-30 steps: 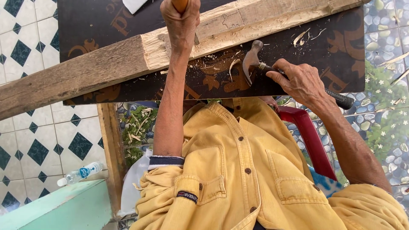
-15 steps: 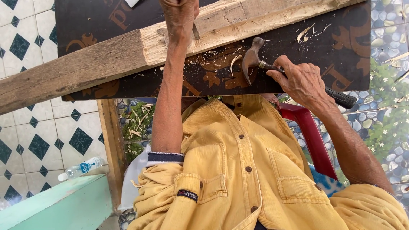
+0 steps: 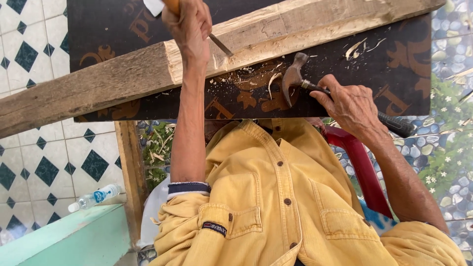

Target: A person uses a hammer and chisel to carve a rectangular recess into a wooden plank on a workbench.

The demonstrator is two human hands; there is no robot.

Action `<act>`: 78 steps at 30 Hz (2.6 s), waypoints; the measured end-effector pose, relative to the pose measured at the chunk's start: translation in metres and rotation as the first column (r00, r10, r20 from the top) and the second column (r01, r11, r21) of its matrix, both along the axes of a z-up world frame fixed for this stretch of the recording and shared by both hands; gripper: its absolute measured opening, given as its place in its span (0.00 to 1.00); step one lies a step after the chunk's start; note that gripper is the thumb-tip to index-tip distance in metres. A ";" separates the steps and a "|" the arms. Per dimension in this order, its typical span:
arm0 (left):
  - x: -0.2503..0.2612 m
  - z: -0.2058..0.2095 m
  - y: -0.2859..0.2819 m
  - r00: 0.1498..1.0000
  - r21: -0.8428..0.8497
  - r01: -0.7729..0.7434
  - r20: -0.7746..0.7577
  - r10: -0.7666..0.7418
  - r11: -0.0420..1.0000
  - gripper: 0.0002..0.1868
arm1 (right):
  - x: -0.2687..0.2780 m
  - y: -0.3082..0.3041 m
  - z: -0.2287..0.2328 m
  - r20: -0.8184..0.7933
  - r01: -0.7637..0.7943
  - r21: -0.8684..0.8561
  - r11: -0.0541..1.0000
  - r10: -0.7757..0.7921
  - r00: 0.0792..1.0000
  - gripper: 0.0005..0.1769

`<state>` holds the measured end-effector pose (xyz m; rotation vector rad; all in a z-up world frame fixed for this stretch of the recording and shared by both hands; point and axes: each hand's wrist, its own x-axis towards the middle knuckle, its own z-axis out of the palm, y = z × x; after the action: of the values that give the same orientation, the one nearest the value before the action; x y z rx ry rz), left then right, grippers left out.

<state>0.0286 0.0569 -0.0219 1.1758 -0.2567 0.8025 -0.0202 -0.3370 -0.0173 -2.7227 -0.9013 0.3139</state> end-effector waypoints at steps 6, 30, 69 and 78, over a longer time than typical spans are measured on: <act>-0.019 -0.008 -0.031 0.981 0.078 -0.189 0.054 0.185 0.979 0.20 | -0.001 0.000 -0.003 0.048 0.012 -0.019 1.000 -0.011 0.999 0.19; 0.053 -0.032 0.012 0.972 0.087 0.078 -0.228 -0.056 0.993 0.20 | -0.002 0.000 -0.003 0.050 0.010 -0.002 1.000 -0.009 0.999 0.19; -0.051 0.012 -0.058 0.969 0.304 -0.195 -0.089 0.232 0.933 0.10 | -0.004 0.000 -0.008 0.125 -0.006 -0.019 1.000 0.008 0.992 0.18; -0.055 0.029 -0.058 0.977 0.252 -0.154 -0.103 0.185 0.955 0.11 | -0.006 0.003 0.004 0.077 0.005 0.001 1.000 -0.005 0.997 0.18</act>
<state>-0.0263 -0.0015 0.0068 1.4901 -0.1530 0.8599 -0.0261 -0.3342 -0.0133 -2.7531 -0.9148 0.2086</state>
